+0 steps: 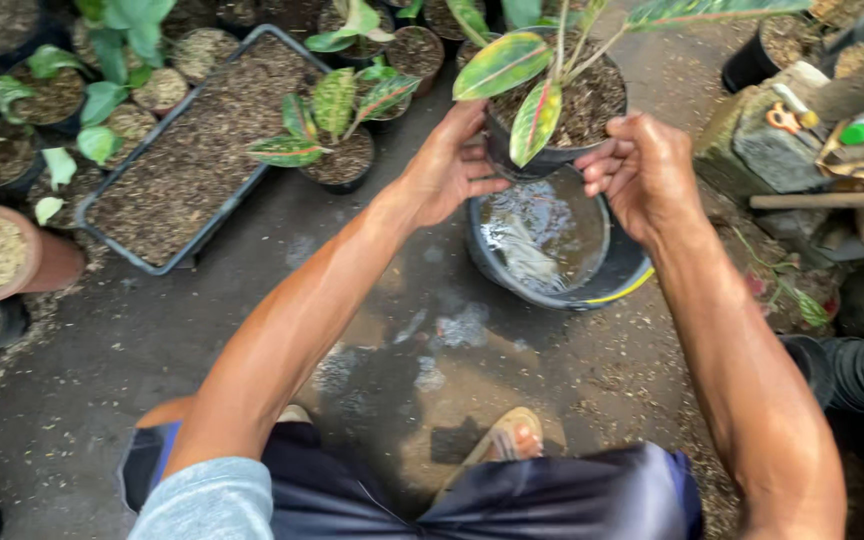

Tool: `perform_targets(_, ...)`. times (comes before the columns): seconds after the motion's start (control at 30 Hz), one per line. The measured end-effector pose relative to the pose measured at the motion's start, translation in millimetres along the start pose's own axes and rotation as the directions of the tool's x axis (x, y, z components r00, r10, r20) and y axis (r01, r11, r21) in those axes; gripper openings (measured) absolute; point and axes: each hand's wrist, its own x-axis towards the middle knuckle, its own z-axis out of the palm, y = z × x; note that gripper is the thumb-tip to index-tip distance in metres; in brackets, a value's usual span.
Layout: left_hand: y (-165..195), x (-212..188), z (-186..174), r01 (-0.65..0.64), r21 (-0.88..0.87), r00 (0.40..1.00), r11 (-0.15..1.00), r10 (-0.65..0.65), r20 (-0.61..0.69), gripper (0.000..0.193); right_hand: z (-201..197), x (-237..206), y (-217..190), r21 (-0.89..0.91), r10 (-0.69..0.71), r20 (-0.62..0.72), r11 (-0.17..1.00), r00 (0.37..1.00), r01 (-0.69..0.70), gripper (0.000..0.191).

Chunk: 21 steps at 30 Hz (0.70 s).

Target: The person cleans the exterior of several potted plants using a wet cloth. They pick up each pot, wipe the sides and rim, and place it back on the ground. The process is repeated for multiple plants in a row.

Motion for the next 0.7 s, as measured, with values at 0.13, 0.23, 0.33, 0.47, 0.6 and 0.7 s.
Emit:
perform_targets(0.13, -36, 22, 18, -0.062, -0.095, 0.998, 0.993, 0.061, -0.019, 0.087, -36, -2, -7, -0.011, -0.036, 0.048, 0.999, 0.998, 0.036, 0.033)
perform_targets(0.23, -58, 35, 33, -0.103, -0.159, 0.994, 0.982, 0.098, -0.039, 0.077, -58, -2, -16, -0.021, -0.023, 0.136, 0.999, 0.99, 0.027, 0.039)
perform_targets(0.33, -58, 47, 42, -0.153, -0.191, 0.98, 0.97, 0.124, -0.154, 0.068, -75, 6, -16, 0.021, 0.082, 0.134, 0.996, 0.988, -0.086, 0.05)
perform_targets(0.47, -46, 51, 41, -0.169, -0.102, 0.971, 0.98, 0.147, -0.187, 0.065, -70, 20, 27, -0.388, 0.237, -0.024, 0.893, 0.971, -0.227, 0.045)
perform_targets(0.6, -41, 61, 38, -0.163, -0.068, 0.976, 0.984, 0.151, -0.158, 0.068, -34, 21, 99, -0.949, 0.203, 0.264, 0.23, 0.943, 0.216, 0.03)
perform_targets(0.7, -38, 62, 36, -0.138, -0.081, 0.976, 0.987, 0.121, -0.181, 0.063, 6, 11, 148, -0.979, 0.306, 0.06, -0.167, 0.95, 0.115, 0.045)
